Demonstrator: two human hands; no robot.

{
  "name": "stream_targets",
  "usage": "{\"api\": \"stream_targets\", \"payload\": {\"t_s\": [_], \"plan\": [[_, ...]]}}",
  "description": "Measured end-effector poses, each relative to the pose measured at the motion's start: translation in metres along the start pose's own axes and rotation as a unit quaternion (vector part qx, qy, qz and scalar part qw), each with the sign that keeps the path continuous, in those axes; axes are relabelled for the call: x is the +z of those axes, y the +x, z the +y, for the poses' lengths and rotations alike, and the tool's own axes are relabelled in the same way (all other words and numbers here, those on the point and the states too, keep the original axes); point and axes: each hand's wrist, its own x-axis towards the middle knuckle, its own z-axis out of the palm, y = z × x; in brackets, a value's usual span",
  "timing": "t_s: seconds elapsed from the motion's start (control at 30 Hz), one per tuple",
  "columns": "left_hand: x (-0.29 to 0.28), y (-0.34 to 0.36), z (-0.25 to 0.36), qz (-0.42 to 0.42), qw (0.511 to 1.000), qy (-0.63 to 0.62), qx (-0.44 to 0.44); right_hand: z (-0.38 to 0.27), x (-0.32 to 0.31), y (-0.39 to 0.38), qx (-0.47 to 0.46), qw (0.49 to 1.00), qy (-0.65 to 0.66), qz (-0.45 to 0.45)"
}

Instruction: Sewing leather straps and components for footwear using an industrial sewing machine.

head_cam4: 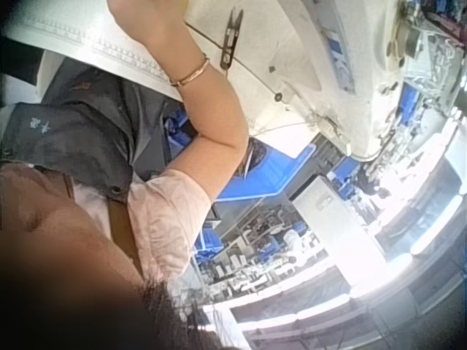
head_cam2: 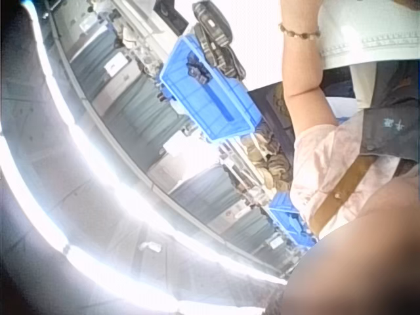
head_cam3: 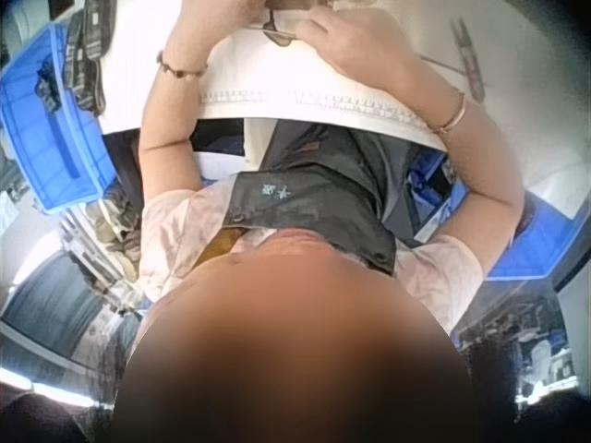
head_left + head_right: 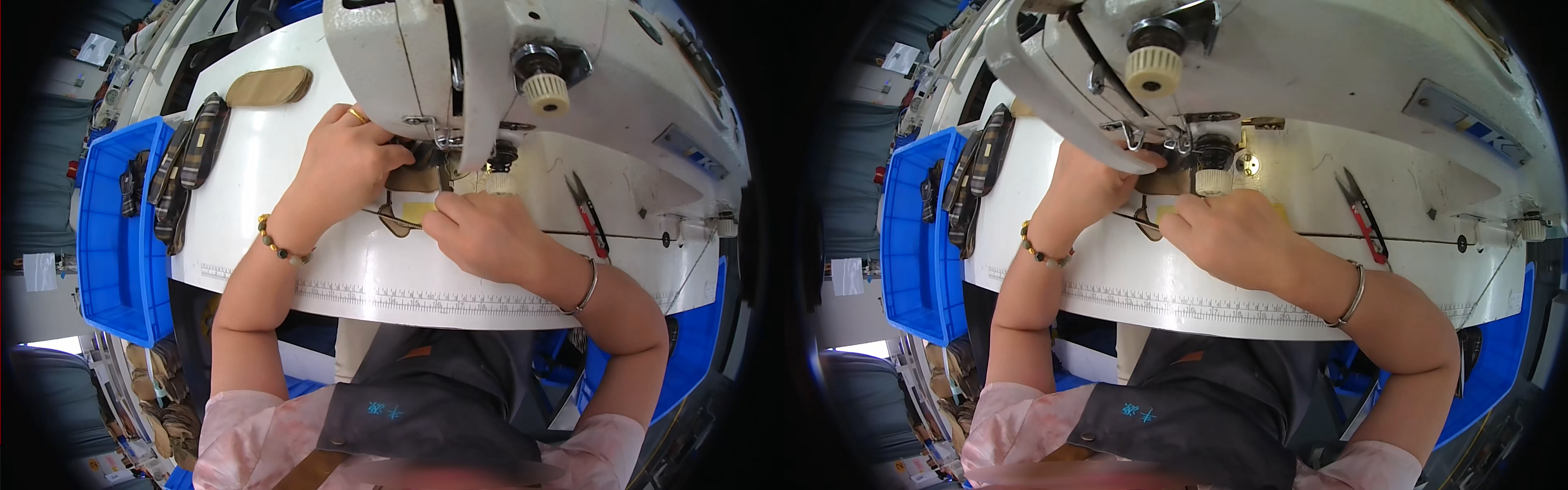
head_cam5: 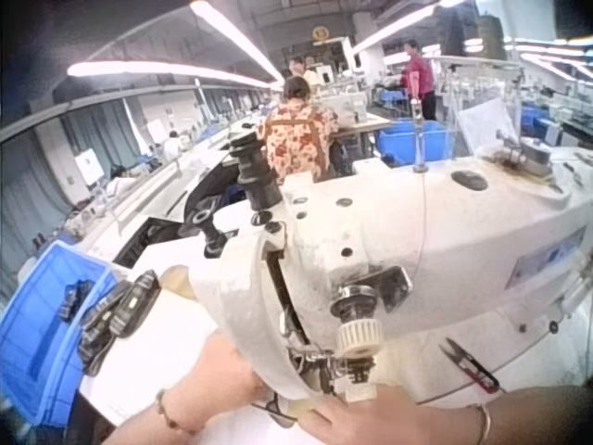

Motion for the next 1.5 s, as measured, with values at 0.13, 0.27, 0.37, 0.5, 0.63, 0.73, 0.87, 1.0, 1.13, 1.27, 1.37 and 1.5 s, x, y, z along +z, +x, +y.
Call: {"api": "stream_targets", "payload": {"t_s": [0.13,0.27,0.37,0.5,0.63,0.73,0.87,1.0,1.13,1.27,1.37,1.5], "plan": [[-0.006,-0.001,0.016,0.014,1.000,0.000,-0.007,-0.002,-0.007,0.004,-0.034,0.996,-0.075,0.041],[0.010,-0.004,0.017,0.077,0.993,-0.021,0.084,-0.002,-0.004,0.006,-0.074,0.983,-0.126,0.111],[0.012,-0.003,0.019,0.072,0.988,-0.020,0.133,-0.002,0.000,0.005,-0.084,0.978,-0.117,0.154],[0.009,-0.001,0.020,0.044,0.994,-0.039,0.096,-0.003,-0.002,-0.002,-0.073,0.986,-0.108,0.101],[0.008,-0.003,0.017,0.021,0.993,-0.112,0.029,-0.005,-0.001,-0.003,-0.039,0.990,-0.117,0.069],[0.006,-0.002,0.018,-0.003,0.990,-0.138,0.015,-0.007,0.000,-0.003,0.026,0.993,-0.113,0.037],[-0.002,-0.001,0.023,-0.046,0.989,-0.138,-0.012,-0.007,-0.004,-0.002,0.045,0.998,-0.034,0.014],[-0.002,-0.001,0.025,-0.054,0.987,-0.153,-0.024,-0.009,-0.004,-0.001,0.054,0.998,-0.004,0.015],[-0.001,0.000,0.024,-0.057,0.983,-0.169,-0.032,-0.009,-0.003,0.000,0.059,0.998,-0.009,0.018],[0.001,0.005,0.023,-0.052,0.985,-0.159,-0.045,-0.002,0.000,-0.002,0.078,0.995,-0.054,-0.013],[0.004,0.006,0.022,-0.051,0.986,-0.155,-0.034,-0.001,0.000,-0.005,0.094,0.990,-0.087,-0.056],[-0.003,0.005,0.019,-0.072,0.982,-0.169,-0.035,-0.001,-0.005,0.004,0.072,0.997,-0.023,0.010]]}}
